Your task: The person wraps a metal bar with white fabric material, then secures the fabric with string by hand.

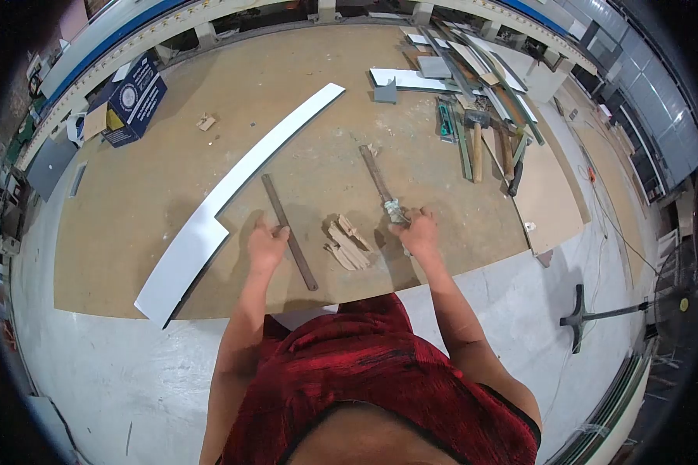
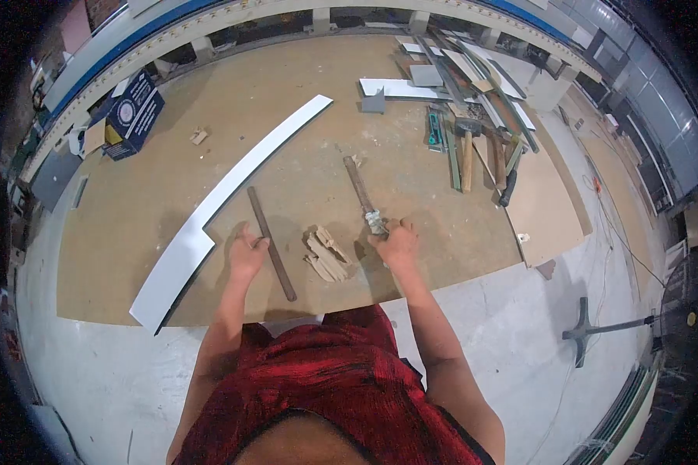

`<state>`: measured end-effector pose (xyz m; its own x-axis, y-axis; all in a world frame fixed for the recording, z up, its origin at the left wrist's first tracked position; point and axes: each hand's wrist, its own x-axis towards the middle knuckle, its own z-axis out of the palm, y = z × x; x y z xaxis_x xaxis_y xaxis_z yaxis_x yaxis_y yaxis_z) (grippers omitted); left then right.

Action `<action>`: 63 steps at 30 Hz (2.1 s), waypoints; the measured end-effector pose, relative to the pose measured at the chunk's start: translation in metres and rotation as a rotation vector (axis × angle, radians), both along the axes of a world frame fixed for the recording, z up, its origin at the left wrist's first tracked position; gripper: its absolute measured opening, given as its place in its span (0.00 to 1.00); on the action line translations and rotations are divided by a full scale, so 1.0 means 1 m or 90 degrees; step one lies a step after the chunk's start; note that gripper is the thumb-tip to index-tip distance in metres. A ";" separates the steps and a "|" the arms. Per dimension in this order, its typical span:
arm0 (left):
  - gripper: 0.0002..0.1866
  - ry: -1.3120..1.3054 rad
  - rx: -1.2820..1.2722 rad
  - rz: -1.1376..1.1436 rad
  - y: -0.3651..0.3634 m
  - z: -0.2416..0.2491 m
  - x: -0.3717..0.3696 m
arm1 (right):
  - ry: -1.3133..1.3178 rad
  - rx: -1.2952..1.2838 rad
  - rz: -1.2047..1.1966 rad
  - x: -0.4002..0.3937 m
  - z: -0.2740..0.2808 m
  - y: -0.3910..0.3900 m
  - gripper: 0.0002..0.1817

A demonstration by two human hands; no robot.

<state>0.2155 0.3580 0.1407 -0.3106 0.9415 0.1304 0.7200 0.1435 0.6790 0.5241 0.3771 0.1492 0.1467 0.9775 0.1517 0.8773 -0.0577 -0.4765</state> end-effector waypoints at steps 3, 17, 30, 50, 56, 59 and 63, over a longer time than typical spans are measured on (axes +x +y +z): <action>0.30 0.082 0.108 0.013 -0.003 0.004 0.007 | 0.020 0.029 -0.011 -0.001 -0.017 0.003 0.21; 0.21 -0.810 -0.152 -0.283 -0.012 0.043 0.079 | 0.403 0.177 0.255 -0.048 0.041 -0.021 0.16; 0.15 -0.767 0.069 -0.275 -0.030 0.097 0.045 | 0.426 0.343 0.481 -0.092 0.078 -0.029 0.07; 0.15 -0.740 0.229 -0.289 -0.044 0.121 0.019 | 0.420 0.426 0.431 -0.084 0.119 -0.018 0.04; 0.14 -0.826 0.160 -0.400 -0.047 0.119 0.013 | 0.419 0.395 0.431 -0.082 0.124 -0.013 0.03; 0.14 -0.874 0.097 -0.444 -0.048 0.116 0.009 | 0.523 0.288 0.465 -0.084 0.119 -0.011 0.02; 0.15 -0.881 0.059 -0.455 -0.051 0.120 0.013 | 0.744 0.094 0.456 -0.087 0.124 -0.013 0.01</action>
